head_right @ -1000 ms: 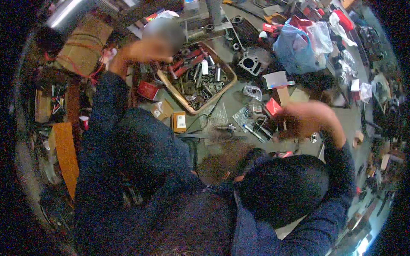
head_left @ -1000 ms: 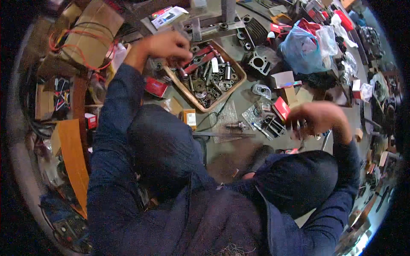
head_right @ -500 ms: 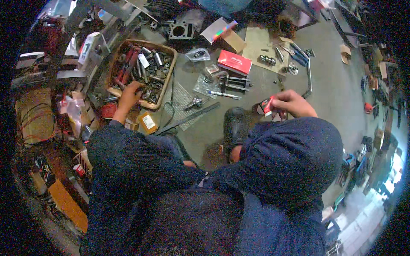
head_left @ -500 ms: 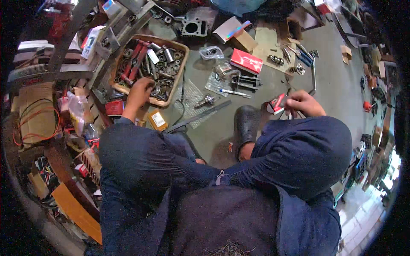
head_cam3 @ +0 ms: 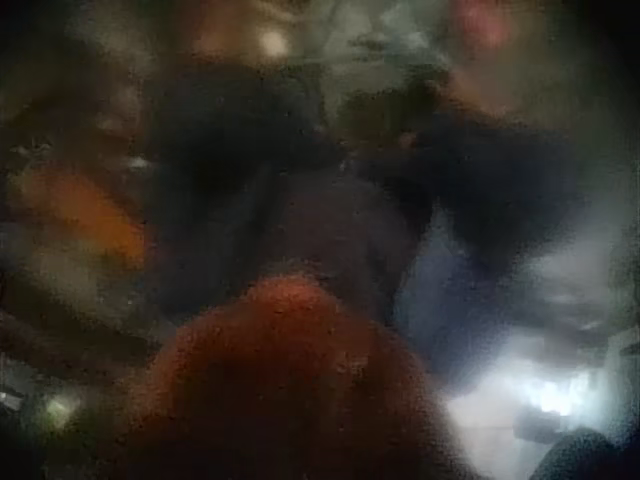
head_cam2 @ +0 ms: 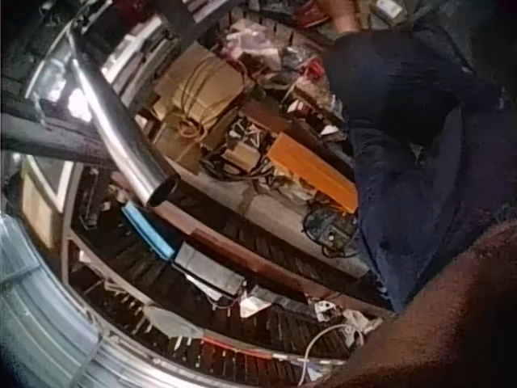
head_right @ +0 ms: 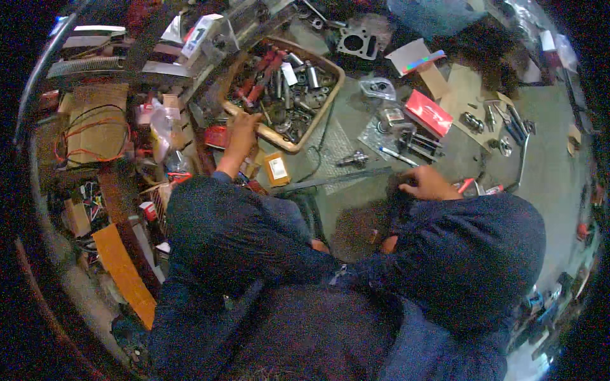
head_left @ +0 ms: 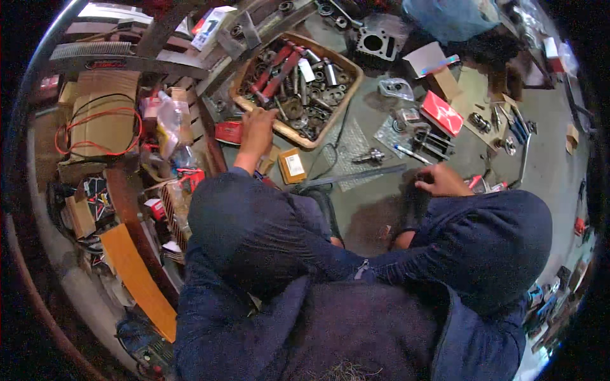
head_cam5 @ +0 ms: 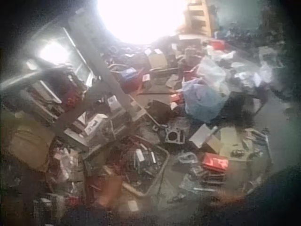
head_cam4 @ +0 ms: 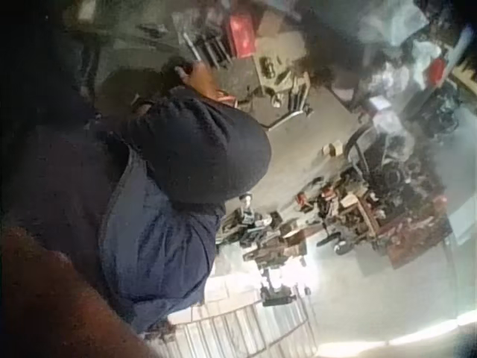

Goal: The person handles and cleans engine components by hand, including a camshaft and gear, then uses a hydraulic press to assemble or disassemble small parts.

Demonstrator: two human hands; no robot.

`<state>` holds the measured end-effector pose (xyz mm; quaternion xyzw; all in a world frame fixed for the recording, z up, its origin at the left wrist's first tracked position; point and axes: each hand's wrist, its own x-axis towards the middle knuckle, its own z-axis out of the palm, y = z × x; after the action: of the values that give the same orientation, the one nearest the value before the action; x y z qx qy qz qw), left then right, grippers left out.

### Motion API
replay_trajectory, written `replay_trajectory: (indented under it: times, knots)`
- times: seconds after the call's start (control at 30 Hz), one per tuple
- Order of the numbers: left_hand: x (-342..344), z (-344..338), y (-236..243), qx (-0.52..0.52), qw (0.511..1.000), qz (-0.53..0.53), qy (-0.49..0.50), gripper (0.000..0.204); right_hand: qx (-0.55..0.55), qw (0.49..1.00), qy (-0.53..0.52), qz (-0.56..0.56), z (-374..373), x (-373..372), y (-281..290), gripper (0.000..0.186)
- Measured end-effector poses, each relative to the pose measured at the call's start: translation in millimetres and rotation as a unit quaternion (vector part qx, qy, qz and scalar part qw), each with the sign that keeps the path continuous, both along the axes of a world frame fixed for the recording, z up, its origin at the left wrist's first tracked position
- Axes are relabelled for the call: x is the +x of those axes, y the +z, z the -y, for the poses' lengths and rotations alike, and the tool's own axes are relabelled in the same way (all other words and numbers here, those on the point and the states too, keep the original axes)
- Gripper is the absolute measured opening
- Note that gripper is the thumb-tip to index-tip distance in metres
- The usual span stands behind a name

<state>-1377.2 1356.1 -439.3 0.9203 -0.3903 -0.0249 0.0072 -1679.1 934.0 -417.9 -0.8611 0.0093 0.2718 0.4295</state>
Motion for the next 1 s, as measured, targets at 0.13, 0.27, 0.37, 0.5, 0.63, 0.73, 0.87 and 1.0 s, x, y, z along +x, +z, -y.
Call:
replay_trajectory:
  times: [0.13,0.27,0.37,0.5,0.63,0.73,0.87,1.0]
  knots:
    - [3,-6,-9,-0.02,0.992,0.047,0.118,0.03,0.023,0.999,0.006,-0.048,-6,6,1,0.033]
    - [-4,2,-18,-0.031,0.992,-0.034,0.121,0.02,0.019,0.996,-0.013,-0.083,-7,3,-1,0.038]
    - [-8,9,-15,-0.083,0.988,-0.02,0.13,0.017,0.01,0.996,-0.013,-0.083,-9,-2,-5,0.04]
    - [5,18,0,-0.171,0.982,0.079,0.032,0.024,0.012,0.997,-0.043,-0.061,-11,-5,-7,0.037]
    - [33,31,2,-0.088,0.988,0.125,0.003,0.051,0.047,0.995,-0.03,-0.078,-11,-1,-5,0.035]
    - [54,35,-9,-0.051,0.995,0.077,0.026,0.057,0.033,0.995,-0.038,-0.08,-10,1,0,0.039]
    - [72,35,-25,-0.048,0.996,0.013,0.078,0.068,0.052,0.994,-0.03,-0.092,-10,1,5,0.041]
    - [94,37,-21,-0.041,0.987,-0.039,0.148,0.079,0.053,0.988,-0.076,-0.122,-10,-5,4,0.039]
